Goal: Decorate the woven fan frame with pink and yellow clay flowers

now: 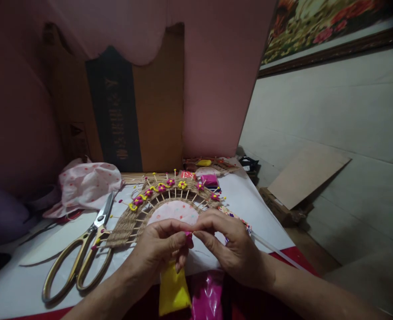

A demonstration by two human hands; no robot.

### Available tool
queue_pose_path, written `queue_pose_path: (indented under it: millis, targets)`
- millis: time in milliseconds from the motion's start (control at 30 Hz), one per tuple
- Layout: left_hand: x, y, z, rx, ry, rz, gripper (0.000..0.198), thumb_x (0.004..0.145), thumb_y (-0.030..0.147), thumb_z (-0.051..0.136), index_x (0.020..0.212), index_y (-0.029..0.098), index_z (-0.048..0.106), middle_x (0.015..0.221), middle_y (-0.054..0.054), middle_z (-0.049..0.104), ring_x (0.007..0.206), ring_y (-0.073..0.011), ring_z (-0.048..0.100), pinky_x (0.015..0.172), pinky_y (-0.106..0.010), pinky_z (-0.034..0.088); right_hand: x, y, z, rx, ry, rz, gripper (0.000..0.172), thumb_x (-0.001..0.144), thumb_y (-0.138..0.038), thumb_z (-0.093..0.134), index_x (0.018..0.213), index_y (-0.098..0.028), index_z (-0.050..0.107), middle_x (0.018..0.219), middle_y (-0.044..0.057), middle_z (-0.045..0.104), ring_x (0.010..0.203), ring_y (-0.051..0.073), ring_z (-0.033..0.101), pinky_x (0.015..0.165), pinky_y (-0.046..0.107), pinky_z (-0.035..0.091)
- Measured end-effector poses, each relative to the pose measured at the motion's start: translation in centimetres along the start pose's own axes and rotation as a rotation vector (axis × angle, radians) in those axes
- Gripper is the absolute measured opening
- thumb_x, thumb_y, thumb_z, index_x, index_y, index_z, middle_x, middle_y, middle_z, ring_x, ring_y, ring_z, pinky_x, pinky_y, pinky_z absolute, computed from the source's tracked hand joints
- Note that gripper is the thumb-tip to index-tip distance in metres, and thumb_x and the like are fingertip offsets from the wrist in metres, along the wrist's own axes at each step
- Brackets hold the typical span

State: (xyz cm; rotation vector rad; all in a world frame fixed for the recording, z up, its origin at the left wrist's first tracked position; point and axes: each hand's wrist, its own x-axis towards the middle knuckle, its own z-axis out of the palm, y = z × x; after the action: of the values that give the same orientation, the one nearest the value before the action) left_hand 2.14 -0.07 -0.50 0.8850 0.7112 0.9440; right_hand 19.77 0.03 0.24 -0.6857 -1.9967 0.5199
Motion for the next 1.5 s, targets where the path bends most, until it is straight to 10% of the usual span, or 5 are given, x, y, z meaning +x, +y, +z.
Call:
queue_pose_path:
  millis: [667,933,1100,1500]
  targets:
    - [0.2,0.8,-0.3,0.025,0.116,0.083,0.023,0.061,0.027,0.078,0.076,0.013,0.067,0.060,0.000,0.062,0.043,-0.0058,0.051,0.041,-0.016,0.038,0.3,-0.1,0.0,0.100,-0.120,0.081,0.018,0.090,-0.020,0.044,0.083,-0.015,0.059,0.074,0.003,0.059,0.071,0.013,0.053,0.064,0.025,0.044]
    - [-0.7,3.2,-1.1,0.415,0.230,0.191,0.008,0.079,0.023,0.056,0.084,0.018,0.058,0.073,0.002,0.061,0.057,-0.0093,0.052,0.055,-0.022,0.040,0.2,0.7,0.1,0.232,-0.064,0.270,0.009,0.083,-0.022,0.057,0.077,-0.016,0.058,0.071,0.000,0.058,0.064,0.010,0.049,0.059,0.022,0.040]
    - [-0.8,4.2,-1.3,0.928,0.067,0.008,0.019,0.077,0.027,0.050,0.073,0.014,0.063,0.061,0.003,0.050,0.056,-0.0099,0.041,0.051,-0.021,0.029,0.2,0.8,0.2,0.248,-0.078,0.278,0.007,0.084,-0.019,0.054,0.086,-0.016,0.061,0.076,0.001,0.060,0.068,0.011,0.051,0.061,0.022,0.040]
    - [-0.9,2.6,-2.6,1.499,0.064,0.009,0.014,0.070,0.022,0.054,0.074,0.019,0.067,0.059,0.001,0.057,0.054,-0.0127,0.046,0.047,-0.022,0.024,0.0,1.0,0.6,0.181,-0.074,0.319,0.012,0.079,-0.023,0.063,0.070,-0.015,0.058,0.065,-0.002,0.056,0.059,0.009,0.046,0.055,0.022,0.037]
